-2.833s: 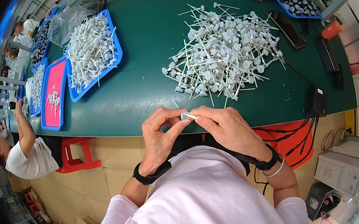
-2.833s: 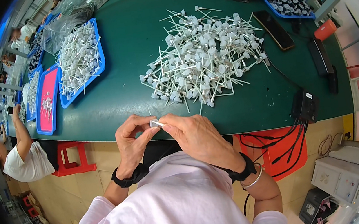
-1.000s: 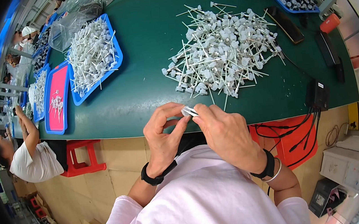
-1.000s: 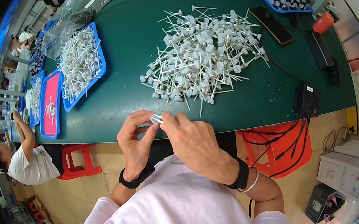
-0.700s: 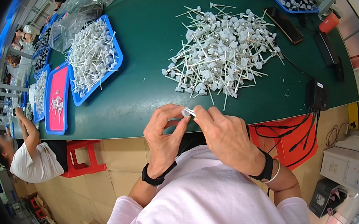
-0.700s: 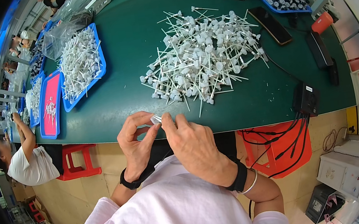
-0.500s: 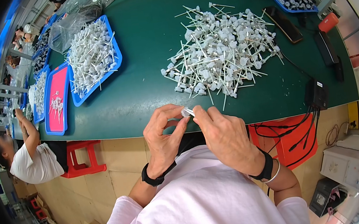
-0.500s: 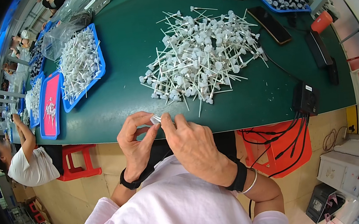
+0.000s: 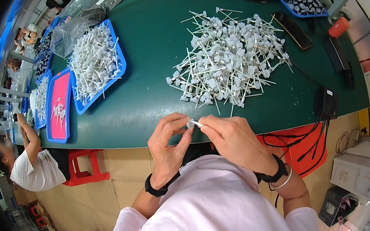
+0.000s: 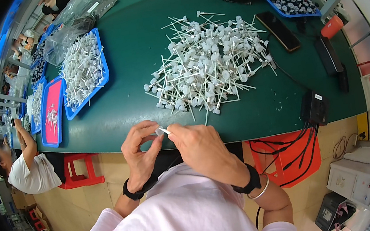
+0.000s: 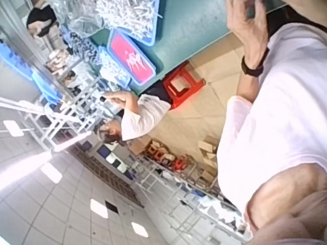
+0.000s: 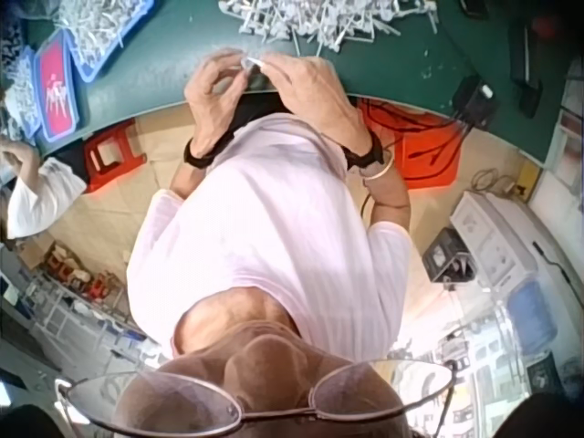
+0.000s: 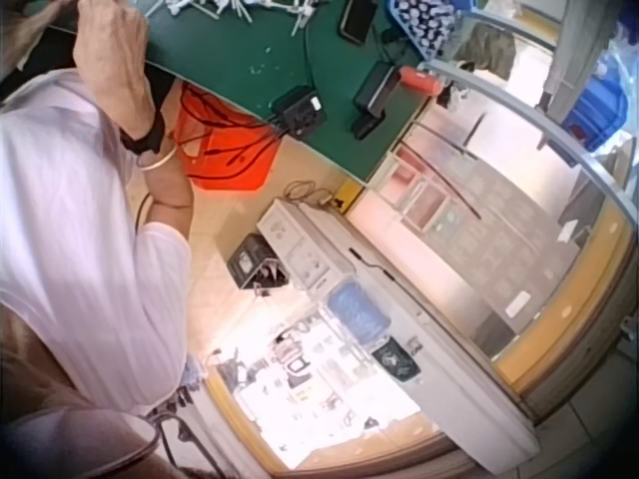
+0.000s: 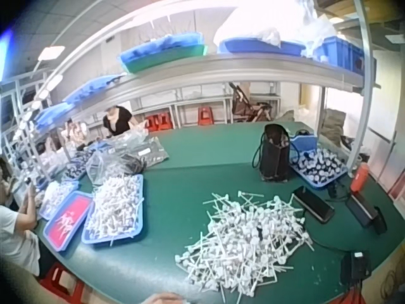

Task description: Manually assembling small white plastic and metal electronic components at a factory workstation.

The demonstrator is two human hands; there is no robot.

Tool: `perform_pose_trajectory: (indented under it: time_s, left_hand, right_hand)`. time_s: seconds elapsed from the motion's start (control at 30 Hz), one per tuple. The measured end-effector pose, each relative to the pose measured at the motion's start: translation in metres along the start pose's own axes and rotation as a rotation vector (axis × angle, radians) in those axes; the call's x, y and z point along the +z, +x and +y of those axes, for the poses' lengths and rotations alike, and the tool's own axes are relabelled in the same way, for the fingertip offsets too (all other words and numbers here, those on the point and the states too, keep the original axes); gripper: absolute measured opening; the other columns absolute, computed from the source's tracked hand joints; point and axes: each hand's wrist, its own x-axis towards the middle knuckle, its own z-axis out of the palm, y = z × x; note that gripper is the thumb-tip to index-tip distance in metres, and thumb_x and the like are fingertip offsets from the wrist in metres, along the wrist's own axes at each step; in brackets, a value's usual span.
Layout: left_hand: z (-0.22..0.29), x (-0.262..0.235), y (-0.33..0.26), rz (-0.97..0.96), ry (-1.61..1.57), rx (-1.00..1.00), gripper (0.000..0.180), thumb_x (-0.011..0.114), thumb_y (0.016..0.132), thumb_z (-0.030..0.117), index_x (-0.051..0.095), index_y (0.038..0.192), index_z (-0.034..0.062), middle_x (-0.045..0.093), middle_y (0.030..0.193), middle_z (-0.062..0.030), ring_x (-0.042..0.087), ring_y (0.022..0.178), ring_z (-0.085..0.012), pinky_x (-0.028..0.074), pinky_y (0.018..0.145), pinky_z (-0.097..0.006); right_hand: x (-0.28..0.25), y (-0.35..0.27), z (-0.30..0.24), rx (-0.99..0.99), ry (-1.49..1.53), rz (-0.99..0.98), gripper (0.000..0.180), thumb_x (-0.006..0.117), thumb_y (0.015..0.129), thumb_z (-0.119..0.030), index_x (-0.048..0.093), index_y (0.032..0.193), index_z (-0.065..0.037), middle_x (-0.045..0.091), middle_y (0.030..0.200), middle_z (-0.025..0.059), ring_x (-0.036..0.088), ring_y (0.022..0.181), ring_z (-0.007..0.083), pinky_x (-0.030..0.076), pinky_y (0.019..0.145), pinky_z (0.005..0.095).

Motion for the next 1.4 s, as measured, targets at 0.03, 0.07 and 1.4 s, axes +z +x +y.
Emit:
perform_pose_trajectory:
  time_s: [0.03,0.07,1.4]
  left_hand:
    - [-0.001,0.0,0.0,-0.007,-0.021,-0.017,0.029,0.07,0.078,-0.012,0.068,0.105,-0.0013,0.063,0.115,-0.0133,0.064,0.093,-0.0153,0.057,0.075,-0.026]
    - [-0.001,-0.001,-0.001,-0.014,-0.042,-0.035,0.029,0.071,0.078,-0.012,0.068,0.105,-0.0013,0.063,0.115,-0.0133,0.064,0.094,-0.0153,0.057,0.076,-0.026]
    - [-0.012,0.001,-0.003,-0.093,-0.541,-0.311,0.024,0.069,0.087,-0.004,0.067,0.111,-0.0028,0.069,0.106,-0.0093,0.067,0.098,-0.0159,0.053,0.089,-0.028]
  right_hand:
    - [-0.003,0.002,0.001,0.056,0.094,-0.032,0.015,0.057,0.096,-0.015,0.061,0.103,-0.002,0.06,0.068,0.0192,0.063,0.062,0.0369,0.046,0.053,0.0437]
    - [-0.004,0.003,0.002,0.112,0.188,-0.064,0.015,0.057,0.097,-0.017,0.062,0.101,-0.003,0.06,0.069,0.0201,0.063,0.063,0.0377,0.045,0.054,0.0445]
    - [-0.011,0.003,0.01,0.381,0.654,-0.342,0.027,0.044,0.105,-0.024,0.06,0.103,-0.003,0.049,0.056,-0.0034,0.042,0.045,0.0027,0.033,0.042,0.0213]
